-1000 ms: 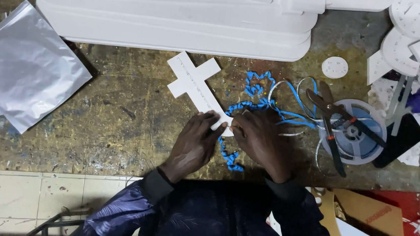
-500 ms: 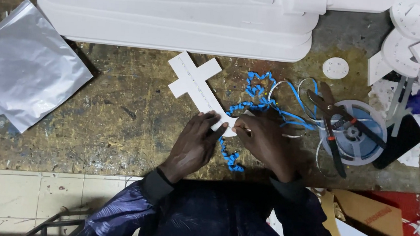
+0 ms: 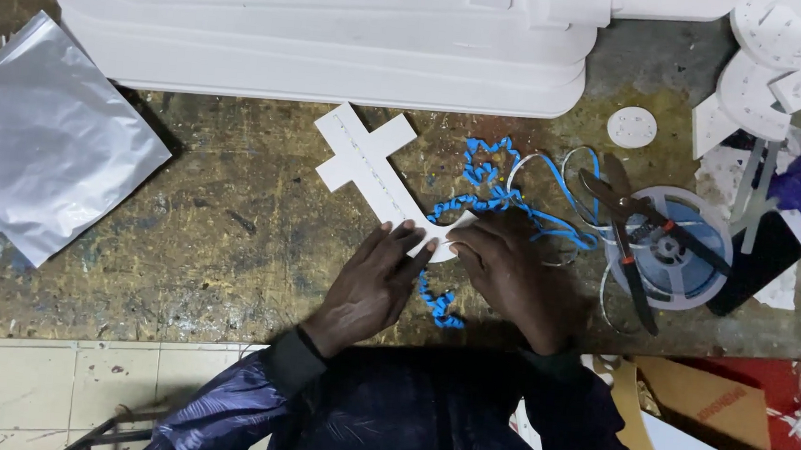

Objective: Applying flexible LED light strips to the back of foam sign letters by cutting them to size and adhering them.

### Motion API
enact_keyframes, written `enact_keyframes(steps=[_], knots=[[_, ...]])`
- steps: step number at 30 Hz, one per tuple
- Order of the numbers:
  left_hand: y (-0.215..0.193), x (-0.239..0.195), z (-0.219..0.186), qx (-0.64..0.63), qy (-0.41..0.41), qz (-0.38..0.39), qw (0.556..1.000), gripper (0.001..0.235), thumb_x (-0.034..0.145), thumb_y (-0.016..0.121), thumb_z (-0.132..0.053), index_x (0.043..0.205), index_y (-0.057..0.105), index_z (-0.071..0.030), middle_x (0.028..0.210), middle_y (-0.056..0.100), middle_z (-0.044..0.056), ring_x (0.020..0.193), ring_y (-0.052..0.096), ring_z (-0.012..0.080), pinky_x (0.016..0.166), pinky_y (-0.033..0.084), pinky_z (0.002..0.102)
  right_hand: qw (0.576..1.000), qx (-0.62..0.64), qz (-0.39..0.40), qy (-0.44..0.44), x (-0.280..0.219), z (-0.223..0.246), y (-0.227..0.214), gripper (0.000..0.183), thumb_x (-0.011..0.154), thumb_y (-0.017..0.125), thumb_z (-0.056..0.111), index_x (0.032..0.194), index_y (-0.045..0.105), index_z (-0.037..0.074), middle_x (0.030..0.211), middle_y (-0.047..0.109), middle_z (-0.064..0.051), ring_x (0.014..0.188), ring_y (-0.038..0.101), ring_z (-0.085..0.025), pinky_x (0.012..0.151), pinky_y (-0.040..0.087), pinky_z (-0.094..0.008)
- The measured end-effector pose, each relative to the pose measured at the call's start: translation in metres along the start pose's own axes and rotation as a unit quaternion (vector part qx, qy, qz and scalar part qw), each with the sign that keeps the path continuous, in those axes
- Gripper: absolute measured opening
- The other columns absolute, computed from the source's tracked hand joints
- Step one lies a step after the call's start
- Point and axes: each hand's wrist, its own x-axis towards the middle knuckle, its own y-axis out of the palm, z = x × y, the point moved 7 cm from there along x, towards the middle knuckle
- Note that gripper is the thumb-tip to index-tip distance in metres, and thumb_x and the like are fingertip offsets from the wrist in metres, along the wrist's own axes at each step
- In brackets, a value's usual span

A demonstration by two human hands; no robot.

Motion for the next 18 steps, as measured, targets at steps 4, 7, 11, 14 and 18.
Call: enact_keyframes(steps=[4,7,11,14,18], knots=[[-0.003,-0.001,-0.003,-0.004,0.004,-0.009,1.000,0.056,0.113,0.057,-0.028,0.166,0.058,-0.010,0.158,0.063,0.020,0.159,0.053,0.0427,0.136,0.035,0.059,0.998,-0.062,0.002,0.008,0.003,-0.020,0.011,0.019,0.115,0.069,0.032,0.128,0.078,0.022,0.104,0.079,-0.007,0.091,0.081,-0.035,0.062,0.069,-0.043],[-0.001,-0.001,-0.002,-0.012,-0.008,-0.006,1.000,0.052,0.118,0.050,-0.034,0.165,0.057,-0.015,0.155,0.063,0.016,0.159,0.052,0.0411,0.136,0.033,0.057,0.999,-0.018,0.010,0.041,0.004,-0.014,0.009,0.021,0.118,0.064,0.026,0.130,0.077,0.014,0.085,0.075,-0.010,0.075,0.080,-0.036,0.058,0.067,-0.048],[-0.013,0.012,-0.008,-0.009,-0.018,0.004,1.000,0.044,0.116,0.053,-0.034,0.152,0.068,-0.013,0.149,0.064,0.016,0.155,0.054,0.0433,0.129,0.038,0.058,0.998,-0.046,0.001,0.033,0.002,-0.021,0.021,0.015,0.115,0.069,0.028,0.126,0.074,0.018,0.085,0.075,-0.010,0.077,0.080,-0.040,0.058,0.068,-0.050],[0.003,0.020,-0.001,-0.015,-0.028,0.009,0.999,0.037,0.113,0.056,-0.033,0.136,0.077,-0.013,0.137,0.065,0.011,0.148,0.057,0.0417,0.122,0.044,0.056,0.996,-0.075,-0.003,0.051,0.001,-0.023,0.020,0.012,0.113,0.072,0.026,0.121,0.073,0.017,0.078,0.073,-0.011,0.069,0.078,-0.041,0.054,0.064,-0.052],[0.015,0.038,0.003,-0.030,-0.048,-0.032,0.998,0.023,0.110,0.063,-0.034,0.110,0.078,-0.017,0.116,0.064,0.004,0.124,0.064,0.0360,0.100,0.050,0.050,0.994,-0.095,-0.023,0.053,-0.001,-0.041,0.026,0.025,0.106,0.080,0.027,0.127,0.071,0.018,0.081,0.075,-0.008,0.072,0.078,-0.034,0.062,0.065,-0.050]])
